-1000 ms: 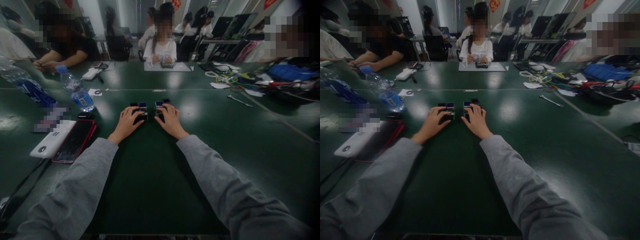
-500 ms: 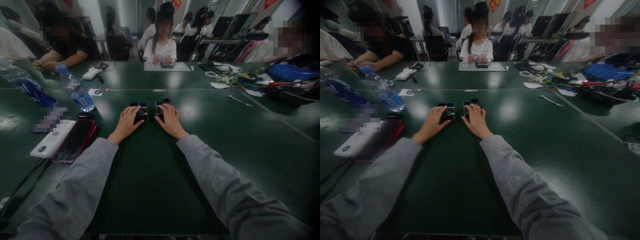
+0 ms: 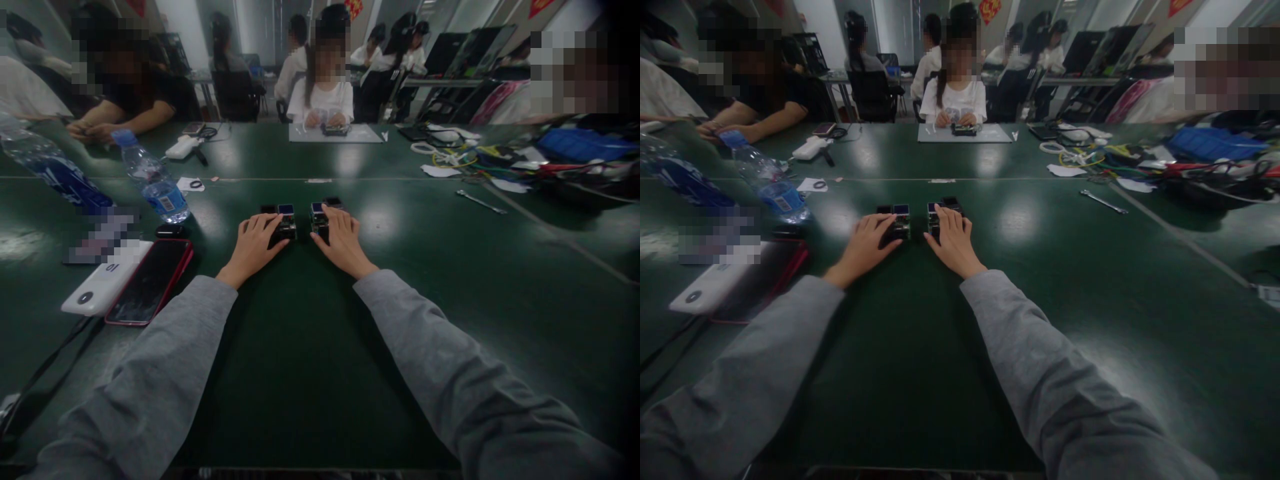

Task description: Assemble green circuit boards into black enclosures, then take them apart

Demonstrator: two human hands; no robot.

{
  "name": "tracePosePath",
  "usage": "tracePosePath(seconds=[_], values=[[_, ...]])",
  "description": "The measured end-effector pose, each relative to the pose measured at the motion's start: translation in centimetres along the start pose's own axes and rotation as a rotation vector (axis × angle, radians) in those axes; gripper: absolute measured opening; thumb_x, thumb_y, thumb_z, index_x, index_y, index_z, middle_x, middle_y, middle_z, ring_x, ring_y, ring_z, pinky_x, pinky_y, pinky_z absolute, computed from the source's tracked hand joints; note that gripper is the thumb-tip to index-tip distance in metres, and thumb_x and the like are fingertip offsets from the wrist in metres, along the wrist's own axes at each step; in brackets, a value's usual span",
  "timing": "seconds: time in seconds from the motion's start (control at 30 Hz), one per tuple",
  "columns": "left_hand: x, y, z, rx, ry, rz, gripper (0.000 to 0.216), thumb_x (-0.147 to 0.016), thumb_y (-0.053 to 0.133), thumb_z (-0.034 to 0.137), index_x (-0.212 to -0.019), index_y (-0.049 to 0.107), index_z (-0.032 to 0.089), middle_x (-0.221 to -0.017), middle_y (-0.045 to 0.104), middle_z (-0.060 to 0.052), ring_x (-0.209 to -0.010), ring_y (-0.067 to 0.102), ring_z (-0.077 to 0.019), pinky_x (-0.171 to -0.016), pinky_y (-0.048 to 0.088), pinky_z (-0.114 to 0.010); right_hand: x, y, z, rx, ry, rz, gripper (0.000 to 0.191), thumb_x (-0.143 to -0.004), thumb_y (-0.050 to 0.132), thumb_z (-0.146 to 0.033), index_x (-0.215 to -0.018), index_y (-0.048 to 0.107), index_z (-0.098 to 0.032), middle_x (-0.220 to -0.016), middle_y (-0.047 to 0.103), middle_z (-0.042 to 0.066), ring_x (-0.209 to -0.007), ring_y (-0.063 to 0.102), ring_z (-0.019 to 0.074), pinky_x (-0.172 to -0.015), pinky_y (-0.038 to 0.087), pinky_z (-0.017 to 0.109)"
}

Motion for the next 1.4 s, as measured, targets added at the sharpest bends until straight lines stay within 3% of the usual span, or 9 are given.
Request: tracePosePath(seconds=[0.57, 1.07, 1.2, 1.4], values=[[-0.17, -0.31, 0.39, -0.048, -0.003, 0.013, 0.055, -0.095, 0.054, 0.05, -0.143, 0.046, 0.024, -0.138, 0.055, -0.014, -0.128, 0.047, -0.0341, -0.106, 0.036, -0.054, -0.06, 0.1, -0.22, 0.049, -0.015, -0.042, 0.052, -0.101, 0.041, -0.043, -0.148, 0.042, -0.02, -0.147, 0.039, 0.016, -0.135, 0.034, 0.0342, -0.106, 0.032, 0.054], [-0.55, -0.33, 0.72, -0.049, -0.014, 0.001, 0.059, -0.098, 0.042, 0.058, -0.148, 0.045, 0.027, -0.135, 0.055, -0.013, -0.124, 0.047, -0.0347, -0.105, 0.036, -0.055, -0.15, 0.17, -0.04, 0.064, 0.0, -0.024, 0.05, -0.1, 0.042, -0.043, -0.145, 0.046, -0.021, -0.147, 0.039, 0.016, -0.135, 0.035, 0.0338, -0.106, 0.031, 0.053], [-0.54, -0.43, 0.74, -0.04, -0.018, 0.009, 0.057, -0.098, 0.043, 0.058, -0.147, 0.047, 0.029, -0.135, 0.055, -0.012, -0.125, 0.046, -0.0342, -0.105, 0.036, -0.054, -0.06, 0.37, -0.07, 0.07, -0.008, -0.022, 0.05, -0.101, 0.041, -0.042, -0.146, 0.044, -0.022, -0.147, 0.039, 0.015, -0.135, 0.033, 0.034, -0.107, 0.03, 0.053], [-0.6, -0.45, 0.73, -0.038, -0.027, 0.0, 0.056, -0.098, 0.043, 0.058, -0.145, 0.049, 0.029, -0.136, 0.055, -0.012, -0.125, 0.047, -0.035, -0.105, 0.036, -0.056, -0.05, 0.06, -0.04, 0.02, 0.004, -0.017, 0.064, -0.099, 0.04, -0.042, -0.155, 0.026, -0.015, -0.148, 0.039, 0.017, -0.135, 0.035, 0.0336, -0.108, 0.029, 0.052]])
Point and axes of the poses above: each hand's wrist, its own x-axis away from the middle knuckle, its own y-axis out of the palm, z = x × y, the point moved 9 cm from there along -x, towards the middle knuckle
